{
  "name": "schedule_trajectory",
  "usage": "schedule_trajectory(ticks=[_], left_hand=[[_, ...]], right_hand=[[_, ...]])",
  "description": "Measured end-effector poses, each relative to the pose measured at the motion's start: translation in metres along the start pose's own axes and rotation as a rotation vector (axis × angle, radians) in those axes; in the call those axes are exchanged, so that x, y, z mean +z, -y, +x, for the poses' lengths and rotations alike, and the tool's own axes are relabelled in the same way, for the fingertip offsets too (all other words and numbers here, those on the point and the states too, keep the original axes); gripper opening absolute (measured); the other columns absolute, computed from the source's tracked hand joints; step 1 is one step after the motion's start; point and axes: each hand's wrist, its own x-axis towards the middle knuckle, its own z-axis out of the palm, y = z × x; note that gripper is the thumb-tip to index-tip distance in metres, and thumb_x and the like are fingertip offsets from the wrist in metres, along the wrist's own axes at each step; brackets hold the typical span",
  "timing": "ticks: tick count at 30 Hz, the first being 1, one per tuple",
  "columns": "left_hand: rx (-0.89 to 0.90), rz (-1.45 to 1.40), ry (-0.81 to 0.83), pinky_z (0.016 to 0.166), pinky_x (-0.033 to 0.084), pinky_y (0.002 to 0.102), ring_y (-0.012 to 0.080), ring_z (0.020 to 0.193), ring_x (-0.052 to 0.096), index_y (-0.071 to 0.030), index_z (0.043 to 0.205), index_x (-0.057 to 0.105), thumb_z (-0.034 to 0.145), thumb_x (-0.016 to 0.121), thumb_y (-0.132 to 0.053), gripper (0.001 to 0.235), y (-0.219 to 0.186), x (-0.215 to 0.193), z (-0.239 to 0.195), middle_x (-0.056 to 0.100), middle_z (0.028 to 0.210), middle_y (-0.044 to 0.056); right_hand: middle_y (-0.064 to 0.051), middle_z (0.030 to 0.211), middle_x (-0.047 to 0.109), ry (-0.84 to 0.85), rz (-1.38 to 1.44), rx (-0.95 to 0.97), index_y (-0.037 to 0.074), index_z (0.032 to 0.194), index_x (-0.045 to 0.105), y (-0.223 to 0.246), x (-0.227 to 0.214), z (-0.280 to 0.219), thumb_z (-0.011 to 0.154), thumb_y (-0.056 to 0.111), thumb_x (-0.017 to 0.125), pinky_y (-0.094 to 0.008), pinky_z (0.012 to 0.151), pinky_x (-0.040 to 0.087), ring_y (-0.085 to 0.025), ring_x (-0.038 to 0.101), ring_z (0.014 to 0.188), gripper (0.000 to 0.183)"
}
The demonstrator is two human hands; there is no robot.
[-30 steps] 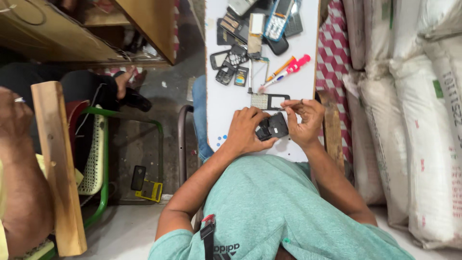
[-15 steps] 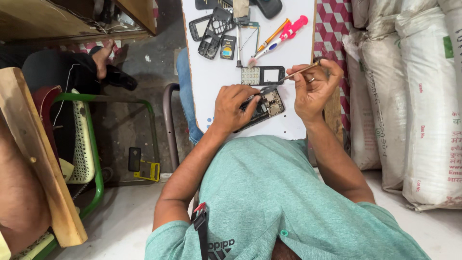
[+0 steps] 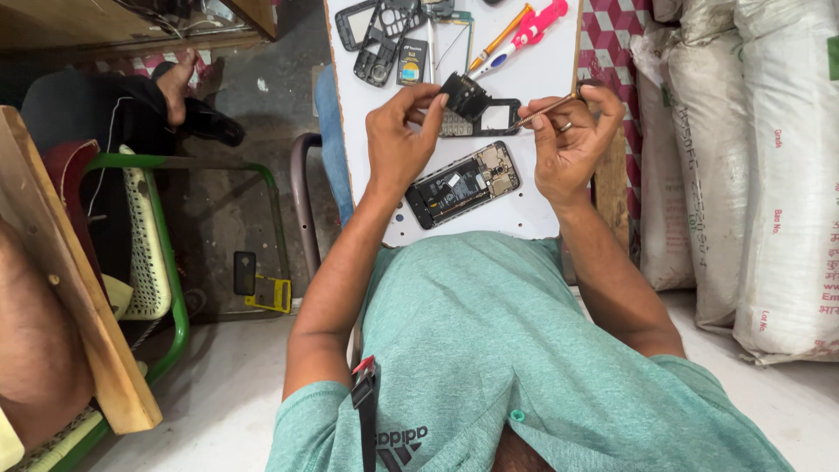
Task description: The person disassembles a mobile phone using a screwdriver and a prying tool. They remove the back cover, unscrew internal components, and detach the battery. The person then reassembles the phone by reconnecting the battery and securing the back cover.
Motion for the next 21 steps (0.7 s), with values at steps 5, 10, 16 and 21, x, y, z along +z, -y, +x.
schedule_trajectory(ticks=[5, 10, 16, 21], left_hand=[[0.079, 0.076, 0.032, 0.057, 0.054, 0.026, 0.0106, 0.067, 0.073, -0.002, 0.109, 0.073, 0.092, 0.079, -0.011, 0.021, 0.001, 0.003, 0.004, 0.078, 0.086, 0.007], [0.188, 0.134, 0.025, 0.062, 0.055, 0.026, 0.0112, 0.068, 0.071, -0.004, 0.114, 0.071, 0.092, 0.079, -0.007, 0.024, -0.002, -0.001, -0.004, 0.073, 0.096, 0.005], [0.277, 0.244, 0.108, 0.064, 0.054, 0.029, 0.0143, 0.072, 0.069, -0.007, 0.111, 0.072, 0.091, 0.081, -0.01, 0.022, -0.008, -0.015, -0.024, 0.069, 0.099, 0.004], [0.285, 0.338, 0.184, 0.069, 0.054, 0.032, 0.0183, 0.076, 0.068, -0.01, 0.108, 0.075, 0.091, 0.08, -0.01, 0.018, -0.012, -0.033, -0.04, 0.068, 0.097, 0.002]], right_hand=[[-0.02, 0.114, 0.07, 0.047, -0.008, -0.007, 0.014, 0.146, 0.026, -0.001, -0.001, 0.0, 0.115, -0.003, 0.06, -0.029, 0.086, 0.064, -0.022, 0.075, 0.099, 0.049], [-0.021, 0.115, 0.068, 0.056, 0.031, 0.038, 0.013, 0.146, 0.026, -0.003, -0.002, 0.0, 0.114, -0.005, 0.06, -0.03, 0.089, 0.064, -0.022, 0.074, 0.1, 0.05], [-0.021, 0.114, 0.069, 0.054, 0.06, 0.052, 0.012, 0.147, 0.025, -0.005, -0.002, 0.001, 0.115, -0.004, 0.06, -0.031, 0.089, 0.065, -0.022, 0.075, 0.1, 0.05], [-0.02, 0.114, 0.069, 0.041, 0.095, 0.073, 0.013, 0.148, 0.025, -0.005, -0.003, -0.001, 0.117, -0.002, 0.06, -0.032, 0.09, 0.066, -0.022, 0.075, 0.101, 0.049]])
